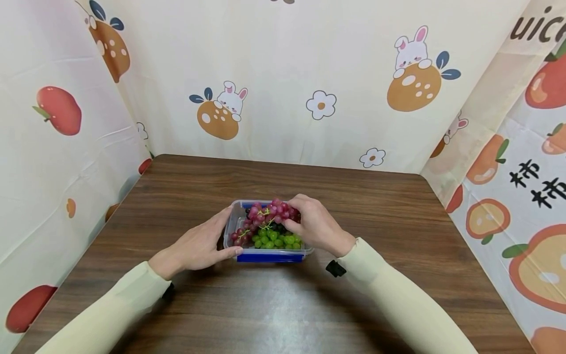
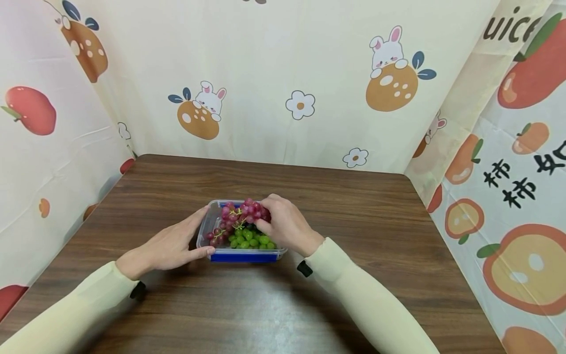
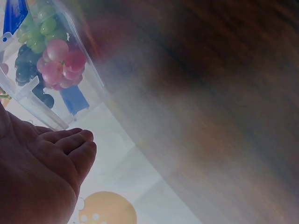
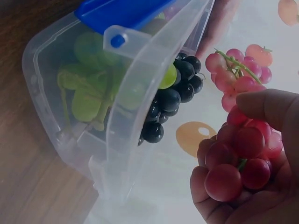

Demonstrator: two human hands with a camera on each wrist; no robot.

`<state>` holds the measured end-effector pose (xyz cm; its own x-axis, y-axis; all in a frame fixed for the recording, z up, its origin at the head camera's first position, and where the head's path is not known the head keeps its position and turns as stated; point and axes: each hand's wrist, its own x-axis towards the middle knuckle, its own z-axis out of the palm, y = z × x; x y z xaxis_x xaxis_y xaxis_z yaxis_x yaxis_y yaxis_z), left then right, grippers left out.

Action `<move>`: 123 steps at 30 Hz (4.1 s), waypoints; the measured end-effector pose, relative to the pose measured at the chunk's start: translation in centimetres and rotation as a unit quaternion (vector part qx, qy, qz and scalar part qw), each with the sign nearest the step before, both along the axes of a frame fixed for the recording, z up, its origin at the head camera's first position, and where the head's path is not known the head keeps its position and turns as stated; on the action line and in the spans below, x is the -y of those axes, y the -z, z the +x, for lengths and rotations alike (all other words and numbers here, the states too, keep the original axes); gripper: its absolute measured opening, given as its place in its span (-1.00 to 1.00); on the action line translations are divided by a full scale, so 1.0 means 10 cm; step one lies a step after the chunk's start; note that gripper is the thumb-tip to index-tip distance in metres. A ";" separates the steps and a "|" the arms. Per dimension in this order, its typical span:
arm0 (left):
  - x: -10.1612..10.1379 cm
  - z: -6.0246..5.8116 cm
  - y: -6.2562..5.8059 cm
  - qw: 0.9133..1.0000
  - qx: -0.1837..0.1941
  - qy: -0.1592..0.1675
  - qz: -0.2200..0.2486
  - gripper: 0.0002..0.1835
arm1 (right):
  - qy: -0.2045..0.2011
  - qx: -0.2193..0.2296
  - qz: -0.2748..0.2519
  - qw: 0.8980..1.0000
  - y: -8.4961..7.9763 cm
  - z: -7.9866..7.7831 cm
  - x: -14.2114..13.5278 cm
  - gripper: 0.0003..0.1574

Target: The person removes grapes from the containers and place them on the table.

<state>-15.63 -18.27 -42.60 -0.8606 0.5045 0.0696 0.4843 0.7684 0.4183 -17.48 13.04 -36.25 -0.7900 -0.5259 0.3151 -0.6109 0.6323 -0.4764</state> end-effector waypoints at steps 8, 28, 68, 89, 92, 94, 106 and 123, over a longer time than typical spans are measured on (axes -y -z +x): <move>0.00 0.00 0.00 1.000 0.003 -0.004 -0.005 0.23 | 0.035 0.003 -0.015 0.999 -0.02 0.00 -0.05 -0.94; -0.01 0.01 -0.01 1.000 0.000 -0.003 -0.001 0.24 | 0.098 0.010 -0.033 0.995 -0.01 -0.06 -0.20 -0.93; -0.01 0.01 -0.01 1.000 0.001 -0.002 -0.004 0.23 | 0.202 -0.017 -0.042 0.978 0.00 -0.12 -0.47 -0.89; 0.00 0.00 0.01 1.000 0.003 -0.004 -0.007 0.23 | 0.252 -0.004 -0.025 0.967 0.13 -0.23 -0.65 -0.81; 0.00 0.01 0.00 1.000 0.005 -0.003 -0.006 0.23 | 0.260 0.008 -0.019 0.965 0.15 -0.24 -0.67 -0.79; 0.00 0.01 0.00 1.000 0.004 -0.003 -0.006 0.23 | 0.266 0.017 -0.015 0.964 0.17 -0.24 -0.68 -0.78; 0.01 0.02 -0.01 1.000 0.003 -0.003 -0.003 0.25 | 0.279 0.024 -0.005 0.960 0.25 -0.29 -0.74 -0.77; 0.00 0.01 -0.01 1.000 0.003 -0.002 -0.007 0.25 | 0.287 0.049 0.014 0.957 0.35 -0.37 -0.82 -0.76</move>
<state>-15.49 -18.22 -42.47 -0.8626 0.5028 0.0566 0.4793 0.7761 0.4099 -21.16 21.19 -39.77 -0.9764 -0.0044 0.2158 -0.1126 0.8636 -0.4915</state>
